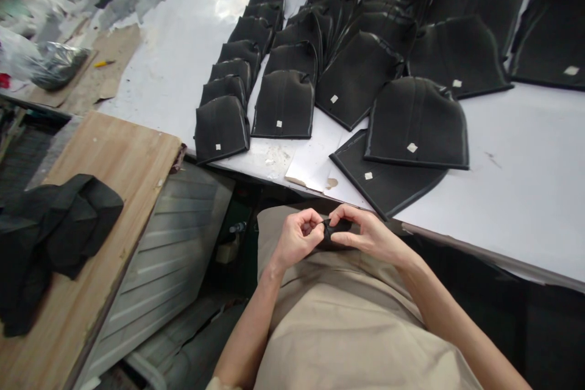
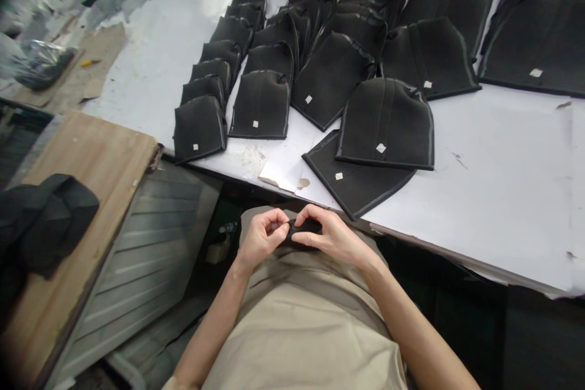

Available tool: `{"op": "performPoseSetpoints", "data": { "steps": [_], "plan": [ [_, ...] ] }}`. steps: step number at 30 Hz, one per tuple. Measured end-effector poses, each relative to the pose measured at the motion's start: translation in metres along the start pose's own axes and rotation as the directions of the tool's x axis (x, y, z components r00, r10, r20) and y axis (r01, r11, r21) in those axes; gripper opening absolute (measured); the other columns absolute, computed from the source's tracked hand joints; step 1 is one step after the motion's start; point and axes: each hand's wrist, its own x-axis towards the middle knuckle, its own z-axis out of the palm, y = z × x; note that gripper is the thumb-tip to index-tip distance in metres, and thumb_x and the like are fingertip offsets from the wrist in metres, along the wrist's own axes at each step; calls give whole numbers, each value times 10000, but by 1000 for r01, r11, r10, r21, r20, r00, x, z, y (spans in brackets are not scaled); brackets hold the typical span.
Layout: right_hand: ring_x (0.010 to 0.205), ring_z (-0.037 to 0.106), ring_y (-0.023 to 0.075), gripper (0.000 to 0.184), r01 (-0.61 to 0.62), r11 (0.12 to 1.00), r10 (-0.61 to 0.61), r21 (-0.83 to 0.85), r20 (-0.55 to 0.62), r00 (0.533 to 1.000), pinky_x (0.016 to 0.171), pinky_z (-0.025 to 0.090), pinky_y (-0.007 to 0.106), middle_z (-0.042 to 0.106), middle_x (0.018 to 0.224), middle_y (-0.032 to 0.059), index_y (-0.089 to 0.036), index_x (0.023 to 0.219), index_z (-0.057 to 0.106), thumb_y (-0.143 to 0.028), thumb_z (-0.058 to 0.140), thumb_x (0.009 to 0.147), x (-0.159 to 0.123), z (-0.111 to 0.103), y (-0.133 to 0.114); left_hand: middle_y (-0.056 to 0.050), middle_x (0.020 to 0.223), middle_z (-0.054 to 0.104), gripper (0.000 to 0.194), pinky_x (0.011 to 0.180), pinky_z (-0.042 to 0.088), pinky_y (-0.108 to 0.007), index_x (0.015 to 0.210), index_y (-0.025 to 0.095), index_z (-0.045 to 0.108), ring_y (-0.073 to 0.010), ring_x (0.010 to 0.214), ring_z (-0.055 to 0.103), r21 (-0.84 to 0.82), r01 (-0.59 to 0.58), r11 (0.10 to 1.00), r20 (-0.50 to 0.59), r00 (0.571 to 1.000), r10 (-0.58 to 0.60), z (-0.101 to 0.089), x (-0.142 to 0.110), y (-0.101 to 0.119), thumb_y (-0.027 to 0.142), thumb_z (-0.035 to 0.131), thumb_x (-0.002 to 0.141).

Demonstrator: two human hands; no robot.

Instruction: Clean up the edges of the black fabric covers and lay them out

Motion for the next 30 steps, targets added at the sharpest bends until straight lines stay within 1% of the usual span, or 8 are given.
{"op": "performPoseSetpoints", "data": {
  "steps": [2, 5, 11, 16, 21, 25, 27, 30],
  "plan": [
    [919, 606, 216, 214, 6, 998, -6, -63, -1, 1000, 822, 468, 317, 671, 965, 26, -205, 888, 604, -312, 766, 797, -2, -2, -1, 46, 587, 458, 116, 466, 271, -188, 713, 148, 556, -65, 502, 374, 3, -5, 1000, -1, 1000, 5, 1, 0, 1, 222, 601, 789],
    [904, 612, 207, 191, 16, 996, -15, -92, 4, 1000, 823, 458, 309, 671, 955, 11, -208, 834, 574, -263, 754, 802, -3, -1, -4, 41, 599, 471, 111, 476, 285, -187, 708, 145, 555, -68, 515, 388, 14, -21, 1000, 6, 1000, 21, 2, 0, 1, 211, 601, 784],
    [829, 592, 182, 253, 4, 973, -20, -231, -66, 998, 740, 432, 279, 653, 908, -10, -219, 925, 579, -200, 771, 761, -3, 3, -6, 31, 624, 477, 111, 489, 300, -196, 709, 144, 555, -75, 537, 403, 27, -28, 999, 16, 999, 28, 2, 0, 1, 208, 588, 794],
    [692, 536, 142, 232, 3, 944, -12, -329, -25, 1000, 634, 378, 251, 642, 841, -31, -221, 891, 556, -206, 755, 773, -3, 2, -8, 43, 614, 432, 99, 478, 265, -197, 713, 147, 543, -66, 527, 367, -6, -9, 1000, 45, 999, 10, 4, -1, -3, 200, 590, 783],
    [653, 504, 122, 203, 8, 942, -17, -335, -25, 1000, 612, 361, 238, 601, 768, -52, -216, 822, 541, -231, 742, 797, -5, 3, -11, 51, 616, 418, 101, 477, 239, -191, 696, 143, 545, -54, 524, 342, -5, -3, 1000, 53, 999, 3, 4, -2, -5, 177, 620, 753],
    [659, 515, 121, 206, 24, 952, -39, -307, -44, 998, 619, 373, 238, 610, 790, -51, -217, 823, 547, -230, 750, 789, -6, 4, -9, 41, 626, 475, 91, 487, 279, -180, 703, 134, 576, -53, 526, 383, -61, 7, 998, 45, 999, -4, 4, -1, -4, 179, 630, 761],
    [695, 540, 132, 221, 38, 955, -54, -293, -44, 998, 650, 397, 246, 623, 827, -41, -219, 836, 550, -232, 762, 779, -8, 4, -8, 29, 641, 515, 86, 499, 308, -176, 723, 130, 595, -58, 537, 418, -107, 21, 994, 38, 999, -17, 5, 0, -5, 189, 637, 770],
    [808, 584, 167, 295, 50, 963, -72, -266, -72, 995, 734, 440, 273, 637, 931, -11, -226, 879, 529, -227, 793, 747, -11, 4, -6, 26, 627, 527, 89, 485, 298, -172, 727, 129, 607, -57, 525, 417, -130, 33, 991, 12, 999, -32, 4, 1, -8, 193, 658, 762]
  ]
}}
